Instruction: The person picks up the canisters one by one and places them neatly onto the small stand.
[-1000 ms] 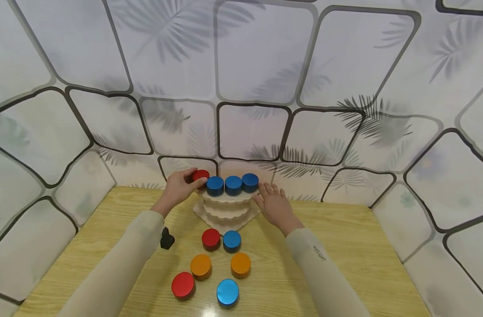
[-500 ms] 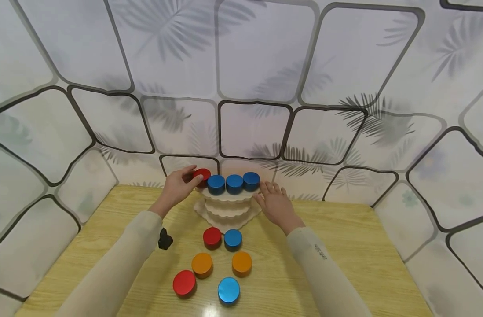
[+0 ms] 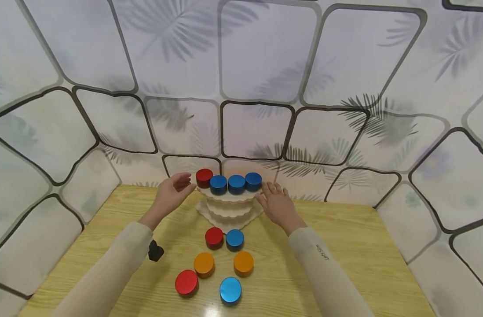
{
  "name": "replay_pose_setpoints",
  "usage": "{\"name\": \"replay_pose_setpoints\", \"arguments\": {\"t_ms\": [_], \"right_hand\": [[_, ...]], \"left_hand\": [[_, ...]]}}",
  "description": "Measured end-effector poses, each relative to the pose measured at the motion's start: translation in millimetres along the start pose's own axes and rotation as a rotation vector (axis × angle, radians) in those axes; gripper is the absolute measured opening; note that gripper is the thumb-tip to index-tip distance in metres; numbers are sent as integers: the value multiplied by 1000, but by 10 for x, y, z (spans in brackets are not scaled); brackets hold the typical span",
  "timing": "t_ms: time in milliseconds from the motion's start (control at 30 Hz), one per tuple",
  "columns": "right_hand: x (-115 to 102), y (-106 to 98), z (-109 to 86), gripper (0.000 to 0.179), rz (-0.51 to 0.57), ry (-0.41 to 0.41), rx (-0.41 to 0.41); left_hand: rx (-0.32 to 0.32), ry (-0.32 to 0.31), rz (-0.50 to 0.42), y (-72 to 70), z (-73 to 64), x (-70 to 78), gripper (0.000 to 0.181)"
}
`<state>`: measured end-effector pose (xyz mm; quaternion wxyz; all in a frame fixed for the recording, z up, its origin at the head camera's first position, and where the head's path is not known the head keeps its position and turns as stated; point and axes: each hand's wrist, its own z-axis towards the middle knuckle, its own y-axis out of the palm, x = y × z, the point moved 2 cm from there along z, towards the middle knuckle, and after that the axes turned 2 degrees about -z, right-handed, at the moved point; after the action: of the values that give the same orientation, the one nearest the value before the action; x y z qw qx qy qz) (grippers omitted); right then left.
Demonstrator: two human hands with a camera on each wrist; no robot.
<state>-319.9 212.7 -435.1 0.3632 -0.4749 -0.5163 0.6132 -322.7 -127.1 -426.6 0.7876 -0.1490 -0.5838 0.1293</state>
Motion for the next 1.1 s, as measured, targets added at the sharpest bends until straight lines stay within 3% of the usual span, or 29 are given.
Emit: {"name": "replay_pose_setpoints", "arguments": {"t_ms": [333,633,833,1100], "right_hand": [[-2,3,1,68,-9,0,6],[21,21,13,67,-7,-3,7],[7,22,-3,67,-5,-6,7],[1,16,5,67,-7,2,-4]], "left_hand": [[-45,-37,-20,-12,-313,-153,42],[-220,-51,-73,68,-603,-210,47],[-298,-64,-92,96,-767,-265,49],[-445,-48,-149,164,-994,-297,51]]}}
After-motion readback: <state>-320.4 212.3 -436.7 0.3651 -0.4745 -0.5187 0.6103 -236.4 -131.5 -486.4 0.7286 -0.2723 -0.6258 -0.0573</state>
